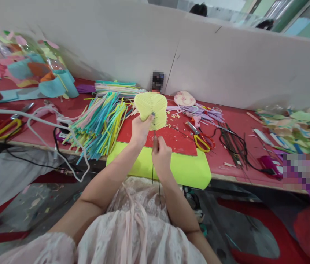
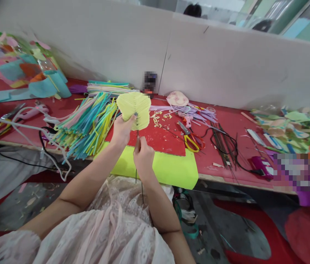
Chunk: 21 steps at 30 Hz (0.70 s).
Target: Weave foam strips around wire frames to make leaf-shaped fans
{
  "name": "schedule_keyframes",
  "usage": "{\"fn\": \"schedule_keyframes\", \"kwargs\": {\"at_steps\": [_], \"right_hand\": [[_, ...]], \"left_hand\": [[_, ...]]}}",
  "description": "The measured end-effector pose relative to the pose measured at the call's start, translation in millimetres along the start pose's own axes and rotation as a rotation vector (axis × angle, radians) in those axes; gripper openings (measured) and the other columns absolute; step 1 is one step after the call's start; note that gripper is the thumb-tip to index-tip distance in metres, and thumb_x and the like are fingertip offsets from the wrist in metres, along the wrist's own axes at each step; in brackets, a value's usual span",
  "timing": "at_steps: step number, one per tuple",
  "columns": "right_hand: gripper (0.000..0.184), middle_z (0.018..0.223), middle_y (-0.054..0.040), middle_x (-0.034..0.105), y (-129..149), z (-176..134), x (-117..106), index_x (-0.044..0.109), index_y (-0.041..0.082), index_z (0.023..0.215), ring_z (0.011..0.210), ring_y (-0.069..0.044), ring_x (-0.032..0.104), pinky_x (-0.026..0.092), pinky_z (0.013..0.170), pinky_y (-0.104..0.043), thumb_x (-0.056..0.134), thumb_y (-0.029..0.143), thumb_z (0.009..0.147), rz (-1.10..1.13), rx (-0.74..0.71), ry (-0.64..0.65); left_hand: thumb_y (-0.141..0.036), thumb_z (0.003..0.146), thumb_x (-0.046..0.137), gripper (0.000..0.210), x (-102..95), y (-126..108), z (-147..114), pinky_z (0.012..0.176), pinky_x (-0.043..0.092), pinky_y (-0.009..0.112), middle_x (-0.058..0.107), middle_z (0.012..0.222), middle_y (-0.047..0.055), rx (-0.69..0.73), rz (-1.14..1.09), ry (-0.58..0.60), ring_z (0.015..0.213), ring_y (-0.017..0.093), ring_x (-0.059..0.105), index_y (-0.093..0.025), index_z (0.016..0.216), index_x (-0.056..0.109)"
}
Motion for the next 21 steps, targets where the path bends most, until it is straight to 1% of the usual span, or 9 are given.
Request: {"fn": "schedule_keyframes", "kwargs": {"at_steps": [4,7,9,12,14,16,18,19,21], "right_hand": [[0.028,0.051,0.0046,0.033,-1.0,-1.0,2.0,0.052,0.019,0.071,0.046,-0.01,0.032,0.021,0.05,-0.023,0.037,0.031,0.092,0.028,-0.003,0.016],[0.028,0.052,0.0051,0.033,-1.5,2.4,3.8,0.049,0.02,0.069,0.046,-0.01,0.031,0.021,0.05,-0.023,0.04,0.033,0.092,0.178,0.01,0.027],[0.03,0.053,0.0056,0.033,-3.6,9.5,6.1,0.047,0.021,0.067,0.047,-0.01,0.032,0.022,0.05,-0.022,0.041,0.038,0.091,0.337,0.035,0.063],[0.035,0.051,0.0063,0.034,-8.9,24.3,11.1,0.048,0.021,0.067,0.047,-0.009,0.033,0.024,0.048,-0.021,0.043,0.047,0.089,0.604,0.107,0.211],[0.035,0.054,0.0057,0.039,-11.1,30.6,12.0,0.052,0.021,0.072,0.048,-0.009,0.036,0.029,0.049,-0.02,0.047,0.052,0.085,0.779,0.161,0.336],[0.035,0.059,0.004,0.047,-10.7,30.1,11.1,0.056,0.021,0.077,0.051,-0.01,0.041,0.033,0.05,-0.021,0.051,0.055,0.081,0.968,0.226,0.456],[0.036,0.063,0.0027,0.051,-6.9,22.3,11.4,0.057,0.021,0.082,0.049,-0.009,0.042,0.035,0.049,-0.021,0.053,0.056,0.08,1.138,0.304,0.591],[0.035,0.061,0.0032,0.051,-4.5,17.6,11.3,0.058,0.021,0.085,0.046,-0.008,0.04,0.034,0.047,-0.021,0.053,0.055,0.08,1.197,0.338,0.645],[0.029,0.056,0.0059,0.047,-2.2,11.8,8.9,0.058,0.021,0.09,0.038,-0.006,0.029,0.029,0.041,-0.02,0.056,0.048,0.081,1.242,0.374,0.673]], "left_hand": [[-0.031,0.061,0.074,0.032,-1.7,5.6,-0.3,0.081,0.05,0.033,0.07,0.088,0.009,-0.01,-0.014,-0.007,0.085,0.019,0.065,-0.013,0.087,0.067],[-0.032,0.061,0.074,0.035,-4.3,2.0,1.4,0.086,0.049,0.035,0.07,0.091,0.01,-0.003,-0.045,-0.01,0.092,0.021,0.065,-0.013,0.089,0.067],[-0.033,0.062,0.075,0.037,-3.3,-4.2,5.0,0.09,0.047,0.037,0.07,0.097,0.01,-0.021,-0.105,0.031,0.099,0.022,0.063,-0.014,0.092,0.066],[-0.033,0.066,0.073,0.036,5.3,-16.3,10.5,0.095,0.046,0.036,0.069,0.104,0.009,-0.096,-0.226,0.189,0.107,0.022,0.061,-0.017,0.097,0.065],[-0.035,0.069,0.071,0.035,9.6,-24.6,11.4,0.094,0.047,0.034,0.068,0.107,0.009,-0.122,-0.28,0.268,0.109,0.022,0.06,-0.018,0.098,0.065],[-0.037,0.07,0.07,0.034,12.5,-29.0,8.8,0.093,0.048,0.032,0.068,0.108,0.008,-0.124,-0.311,0.315,0.109,0.021,0.06,-0.019,0.099,0.065],[-0.039,0.071,0.07,0.035,18.6,-25.2,2.2,0.091,0.049,0.032,0.068,0.109,0.009,-0.156,-0.328,0.385,0.108,0.022,0.06,-0.019,0.099,0.066],[-0.04,0.071,0.07,0.035,22.7,-20.3,-2.0,0.09,0.05,0.032,0.068,0.108,0.01,-0.19,-0.329,0.426,0.107,0.022,0.06,-0.018,0.099,0.066],[-0.046,0.073,0.066,0.039,30.5,-7.4,-9.8,0.089,0.05,0.033,0.066,0.111,0.012,-0.271,-0.311,0.489,0.108,0.024,0.06,-0.018,0.1,0.065]]}}
Point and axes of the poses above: each hand's wrist, its own z-axis towards the middle knuckle, its own x-axis out of the palm, y = z × x, the point moved 7 cm from there along z, towards the middle knuckle
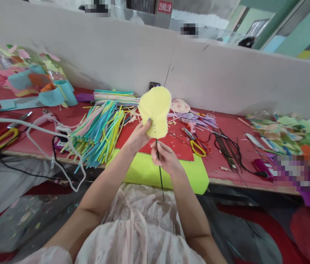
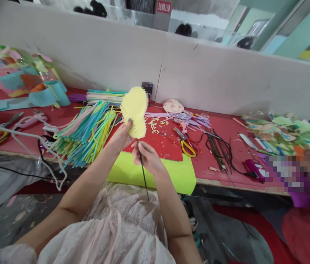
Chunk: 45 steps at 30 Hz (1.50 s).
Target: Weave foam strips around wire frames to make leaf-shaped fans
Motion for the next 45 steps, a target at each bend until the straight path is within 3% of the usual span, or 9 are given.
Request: {"fn": "schedule_keyframes", "kwargs": {"at_steps": [3,6,9,15,30,34,37,41,45], "right_hand": [[0.022,0.054,0.0076,0.045,10.8,-6.5,-12.0,0.06,0.022,0.095,0.036,-0.004,0.02,0.019,0.037,-0.018,0.055,0.04,0.084,-0.107,-0.109,-0.172],[0.025,0.058,0.0045,0.05,28.8,-20.2,-31.6,0.062,0.021,0.099,0.041,-0.007,0.03,0.023,0.04,-0.02,0.052,0.039,0.086,-0.42,-0.27,-0.454],[0.024,0.06,0.0025,0.054,36.8,-34.6,-34.4,0.065,0.021,0.097,0.048,-0.009,0.039,0.03,0.046,-0.021,0.051,0.037,0.086,-0.717,-0.342,-0.565],[0.024,0.065,0.0001,0.062,29.5,-45.8,-16.8,0.065,0.02,0.097,0.049,-0.01,0.045,0.034,0.051,-0.021,0.047,0.033,0.089,-0.853,-0.341,-0.48],[0.021,0.067,-0.0018,0.06,24.1,-43.9,-17.2,0.063,0.021,0.093,0.051,-0.011,0.046,0.034,0.047,-0.022,0.05,0.036,0.087,-0.777,-0.355,-0.522],[0.023,0.058,0.003,0.046,26.8,-46.8,-29.8,0.061,0.021,0.081,0.043,-0.008,0.037,0.03,0.04,-0.021,0.052,0.042,0.085,-0.551,-0.335,-0.605],[0.024,0.055,0.0069,0.035,19.3,-40.3,-30.5,0.059,0.021,0.085,0.037,-0.005,0.025,0.019,0.034,-0.019,0.051,0.044,0.086,-0.229,-0.193,-0.457],[0.02,0.056,0.0086,0.032,9.0,-31.4,-19.2,0.059,0.019,0.083,0.036,-0.002,0.019,0.014,0.034,-0.017,0.057,0.039,0.083,0.017,-0.04,-0.212],[0.02,0.055,0.0086,0.035,3.2,-28.0,-21.0,0.057,0.018,0.083,0.036,-0.001,0.022,0.015,0.034,-0.015,0.057,0.039,0.084,0.004,-0.043,-0.226]], "left_hand": [[-0.06,0.075,0.055,0.049,-2.5,10.8,-0.4,0.092,0.048,0.034,0.062,0.12,0.011,-0.003,0.035,-0.067,0.114,0.024,0.056,-0.02,0.103,0.064],[-0.068,0.074,0.047,0.058,-1.5,3.2,-8.6,0.095,0.044,0.033,0.058,0.126,0.009,0.14,0.051,-0.131,0.12,0.022,0.051,-0.023,0.106,0.063],[-0.066,0.07,0.056,0.056,10.3,-1.0,-23.4,0.094,0.044,0.035,0.062,0.118,0.01,0.176,0.097,-0.111,0.118,0.025,0.053,-0.022,0.105,0.063],[-0.042,0.066,0.072,0.037,8.4,-8.2,-40.3,0.087,0.048,0.033,0.07,0.094,0.009,0.22,0.152,-0.317,0.103,0.024,0.062,-0.016,0.091,0.066],[-0.047,0.067,0.07,0.043,6.8,-14.2,-45.1,0.089,0.047,0.034,0.069,0.099,0.011,0.226,0.166,-0.332,0.105,0.025,0.06,-0.015,0.096,0.067],[-0.063,0.071,0.058,0.054,19.4,-15.0,-42.8,0.094,0.045,0.037,0.064,0.114,0.011,0.189,0.102,-0.182,0.117,0.026,0.053,-0.022,0.105,0.064],[-0.065,0.074,0.052,0.053,24.8,-8.8,-37.4,0.096,0.043,0.039,0.059,0.125,0.008,0.138,0.042,-0.088,0.122,0.025,0.049,-0.028,0.11,0.061],[-0.059,0.073,0.057,0.048,24.7,7.6,-30.9,0.09,0.047,0.037,0.065,0.113,0.009,0.013,0.074,-0.042,0.111,0.024,0.057,-0.023,0.103,0.065],[-0.048,0.076,0.058,0.038,19.7,4.1,-27.5,0.087,0.049,0.034,0.07,0.1,0.01,0.032,0.1,-0.072,0.103,0.023,0.061,-0.018,0.098,0.067]]}}
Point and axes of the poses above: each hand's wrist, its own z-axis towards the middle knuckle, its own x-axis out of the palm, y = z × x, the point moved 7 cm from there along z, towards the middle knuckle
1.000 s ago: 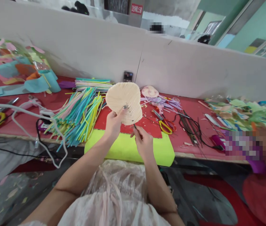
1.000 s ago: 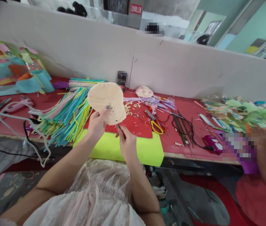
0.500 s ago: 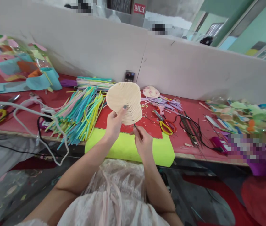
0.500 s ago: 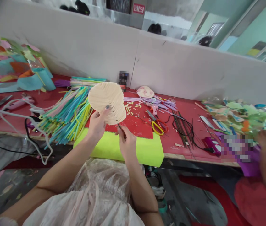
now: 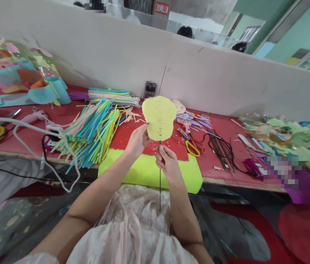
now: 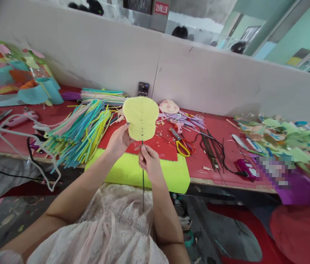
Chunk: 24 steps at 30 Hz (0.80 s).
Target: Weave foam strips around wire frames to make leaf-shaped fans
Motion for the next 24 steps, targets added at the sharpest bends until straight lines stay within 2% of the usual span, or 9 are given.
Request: {"fn": "schedule_keyframes", "kwargs": {"at_steps": [4,7,10,12,14,16,20,24], "right_hand": [[0.023,0.054,0.0089,0.037,-1.2,1.7,-2.5,0.057,0.019,0.084,0.034,-0.002,0.025,0.017,0.032,-0.015,0.055,0.042,0.084,-0.093,-0.049,-0.056],[0.027,0.053,0.0072,0.045,-2.6,4.4,0.7,0.058,0.019,0.086,0.036,-0.004,0.038,0.031,0.034,-0.016,0.051,0.045,0.086,-0.237,-0.063,-0.014],[0.031,0.066,0.0005,0.059,-6.7,6.2,-2.2,0.06,0.018,0.096,0.058,-0.011,0.058,0.048,0.049,-0.02,0.048,0.046,0.086,-0.415,-0.078,0.004],[0.032,0.082,-0.0039,0.063,-8.9,4.5,-9.2,0.061,0.019,0.098,0.075,-0.014,0.061,0.052,0.056,-0.022,0.049,0.046,0.086,-0.53,-0.105,-0.022],[0.03,0.094,-0.0059,0.062,-9.0,-0.5,-17.6,0.062,0.02,0.096,0.083,-0.016,0.06,0.052,0.057,-0.022,0.051,0.045,0.085,-0.643,-0.147,-0.059],[0.027,0.097,-0.0062,0.06,-6.2,-8.0,-25.7,0.063,0.021,0.096,0.086,-0.016,0.059,0.052,0.057,-0.022,0.053,0.043,0.084,-0.734,-0.195,-0.098],[0.021,0.087,-0.0037,0.058,2.9,-22.6,-36.2,0.064,0.021,0.095,0.078,-0.014,0.058,0.049,0.061,-0.023,0.055,0.038,0.084,-0.867,-0.262,-0.132],[0.019,0.074,-0.0006,0.058,3.6,-28.8,-44.0,0.063,0.02,0.092,0.066,-0.013,0.056,0.047,0.061,-0.024,0.059,0.036,0.082,-0.904,-0.246,-0.134]], "left_hand": [[-0.041,0.071,0.066,0.036,-6.9,-2.9,3.9,0.087,0.048,0.036,0.07,0.097,0.01,0.028,0.035,-0.033,0.101,0.024,0.062,-0.017,0.098,0.067],[-0.038,0.064,0.073,0.038,-18.1,-1.1,5.0,0.086,0.048,0.036,0.07,0.094,0.011,0.095,0.161,-0.144,0.097,0.024,0.063,-0.014,0.092,0.068],[-0.04,0.065,0.072,0.039,-31.7,-4.7,5.3,0.083,0.05,0.034,0.07,0.095,0.01,0.204,0.189,-0.271,0.093,0.023,0.064,-0.013,0.094,0.067],[-0.039,0.066,0.072,0.04,-41.0,-10.7,6.8,0.08,0.051,0.033,0.069,0.098,0.009,0.261,0.119,-0.324,0.091,0.021,0.065,-0.014,0.097,0.065],[-0.037,0.065,0.073,0.041,-51.0,-19.7,8.5,0.08,0.052,0.031,0.069,0.101,0.008,0.313,0.053,-0.368,0.091,0.02,0.065,-0.015,0.098,0.064],[-0.035,0.064,0.074,0.041,-59.5,-28.5,10.1,0.083,0.051,0.03,0.068,0.104,0.008,0.344,0.018,-0.395,0.094,0.019,0.065,-0.017,0.1,0.064],[-0.031,0.065,0.074,0.038,-70.2,-35.4,12.4,0.085,0.051,0.03,0.067,0.109,0.008,0.356,-0.024,-0.422,0.098,0.019,0.064,-0.018,0.1,0.064],[-0.03,0.066,0.074,0.036,-75.1,-30.4,15.5,0.084,0.051,0.028,0.067,0.11,0.008,0.34,-0.048,-0.448,0.1,0.019,0.063,-0.019,0.099,0.064]]}}
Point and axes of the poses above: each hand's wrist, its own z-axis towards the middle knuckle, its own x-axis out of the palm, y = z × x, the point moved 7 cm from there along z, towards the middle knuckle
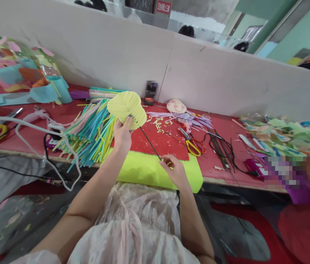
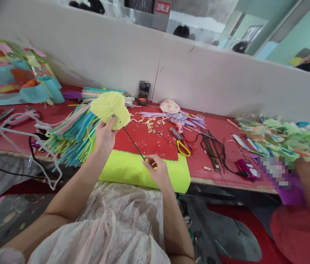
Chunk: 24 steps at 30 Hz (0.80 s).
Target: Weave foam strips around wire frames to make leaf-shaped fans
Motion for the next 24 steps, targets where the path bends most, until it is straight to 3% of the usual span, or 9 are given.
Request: {"fn": "schedule_keyframes", "kwargs": {"at_steps": [6,11,18,24], "right_hand": [[0.018,0.086,-0.0049,0.062,-6.2,-11.8,-13.3,0.067,0.02,0.089,0.074,-0.015,0.059,0.047,0.063,-0.026,0.055,0.033,0.085,-0.037,-0.051,-0.121],[0.017,0.087,-0.0056,0.063,-17.3,-31.9,-37.0,0.068,0.02,0.091,0.078,-0.017,0.06,0.049,0.071,-0.029,0.057,0.03,0.084,-0.132,-0.047,-0.211],[0.018,0.084,-0.0041,0.064,-29.8,-46.5,-55.3,0.066,0.02,0.09,0.076,-0.017,0.06,0.049,0.071,-0.03,0.06,0.035,0.081,-0.177,0.016,-0.2],[0.023,0.075,-0.0034,0.063,-37.2,-41.9,-45.2,0.06,0.019,0.078,0.071,-0.017,0.06,0.047,0.072,-0.03,0.058,0.041,0.082,-0.115,0.113,-0.088]], "left_hand": [[-0.027,0.069,0.071,0.03,-8.9,4.0,7.5,0.082,0.052,0.027,0.065,0.113,0.008,0.022,-0.045,-0.063,0.097,0.017,0.064,-0.02,0.098,0.063],[-0.025,0.07,0.07,0.026,-20.9,-1.8,15.9,0.081,0.053,0.031,0.065,0.113,0.007,0.058,-0.064,-0.129,0.097,0.018,0.064,-0.02,0.095,0.061],[-0.027,0.072,0.068,0.027,-20.0,-1.5,18.5,0.08,0.053,0.03,0.066,0.111,0.007,0.064,-0.01,-0.126,0.1,0.018,0.063,-0.021,0.097,0.06],[-0.028,0.071,0.069,0.026,-18.6,3.8,16.9,0.078,0.054,0.03,0.065,0.111,0.007,0.053,0.006,-0.117,0.096,0.018,0.065,-0.021,0.095,0.061]]}}
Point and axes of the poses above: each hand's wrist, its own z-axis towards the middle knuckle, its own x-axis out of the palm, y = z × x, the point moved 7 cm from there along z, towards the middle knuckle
